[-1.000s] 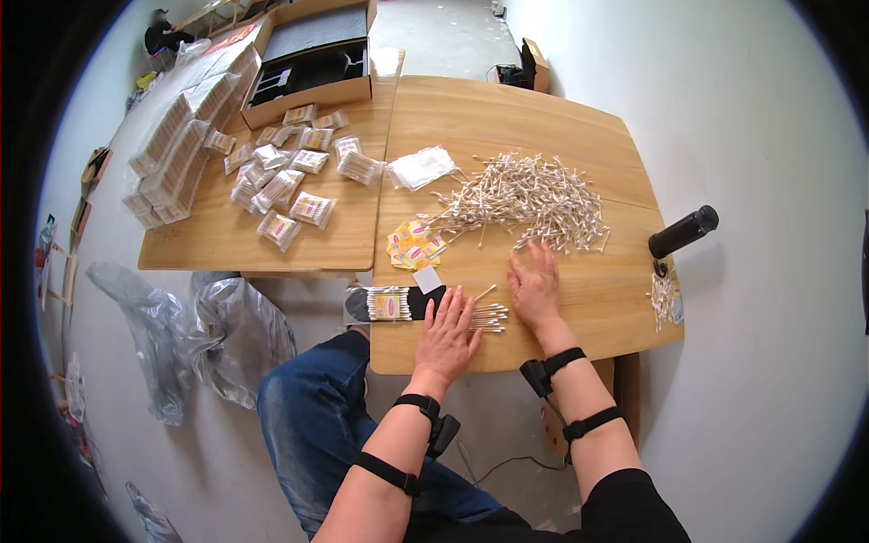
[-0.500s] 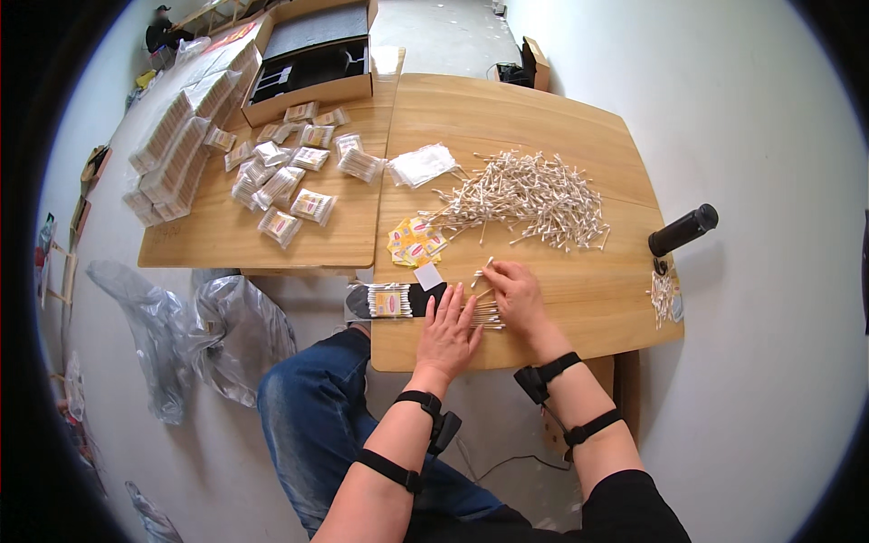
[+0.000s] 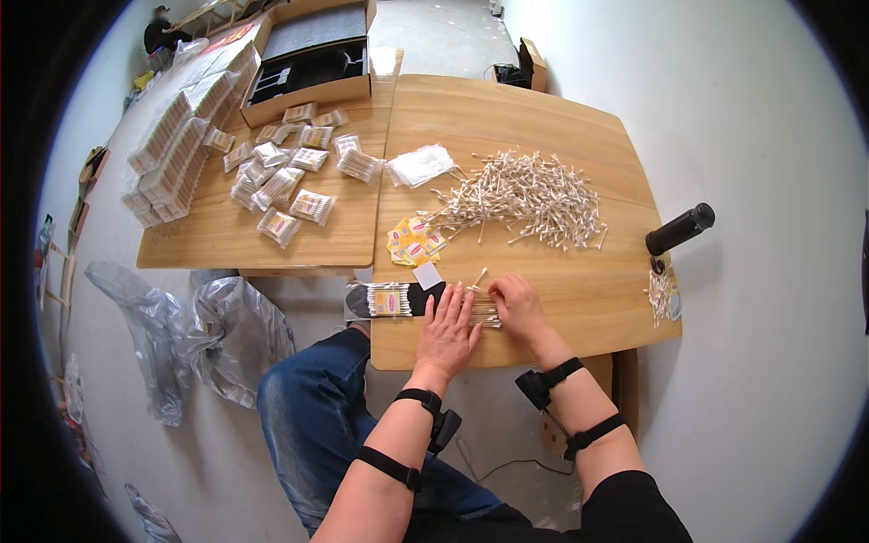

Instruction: Arranging and packaging individual medical swabs into plastic packets.

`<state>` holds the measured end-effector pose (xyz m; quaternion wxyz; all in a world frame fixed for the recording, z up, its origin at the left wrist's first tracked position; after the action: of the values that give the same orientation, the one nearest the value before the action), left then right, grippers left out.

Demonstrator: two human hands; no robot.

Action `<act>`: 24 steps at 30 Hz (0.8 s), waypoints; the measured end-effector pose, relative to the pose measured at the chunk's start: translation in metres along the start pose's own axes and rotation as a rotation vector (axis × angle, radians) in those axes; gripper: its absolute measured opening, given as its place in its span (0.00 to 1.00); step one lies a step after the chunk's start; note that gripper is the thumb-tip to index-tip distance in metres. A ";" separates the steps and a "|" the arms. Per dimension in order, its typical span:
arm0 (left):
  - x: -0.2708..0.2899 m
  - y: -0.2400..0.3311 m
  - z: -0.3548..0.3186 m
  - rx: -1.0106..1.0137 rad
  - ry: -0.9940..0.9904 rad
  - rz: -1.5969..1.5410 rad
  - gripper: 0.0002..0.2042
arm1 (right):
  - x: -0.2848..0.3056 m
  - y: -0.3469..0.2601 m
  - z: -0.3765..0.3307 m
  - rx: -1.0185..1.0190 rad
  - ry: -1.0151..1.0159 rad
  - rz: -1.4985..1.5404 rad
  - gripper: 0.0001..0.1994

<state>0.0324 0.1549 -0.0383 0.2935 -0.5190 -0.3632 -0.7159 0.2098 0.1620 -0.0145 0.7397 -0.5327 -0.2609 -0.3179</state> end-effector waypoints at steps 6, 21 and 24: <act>0.000 0.002 0.002 -0.003 0.000 -0.012 0.30 | 0.020 0.030 -0.006 -0.290 0.134 -0.121 0.05; -0.004 0.002 0.001 -0.010 0.016 0.019 0.31 | -0.001 0.006 0.000 0.127 -0.004 0.017 0.14; -0.005 -0.001 0.000 -0.008 0.007 0.022 0.31 | 0.007 -0.009 -0.023 0.096 -0.013 -0.011 0.13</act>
<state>0.0327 0.1555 -0.0432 0.3003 -0.5216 -0.3538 -0.7159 0.2089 0.1367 -0.0113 0.7610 -0.4972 -0.2835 -0.3054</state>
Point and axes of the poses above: each hand's wrist, its own z-axis towards the middle knuckle, its own x-axis out of the back of the hand, y = z × x, the point moved 1 cm from there along z, towards the middle knuckle, and after that the axes turned 9 degrees about z, right-handed, at the moved point
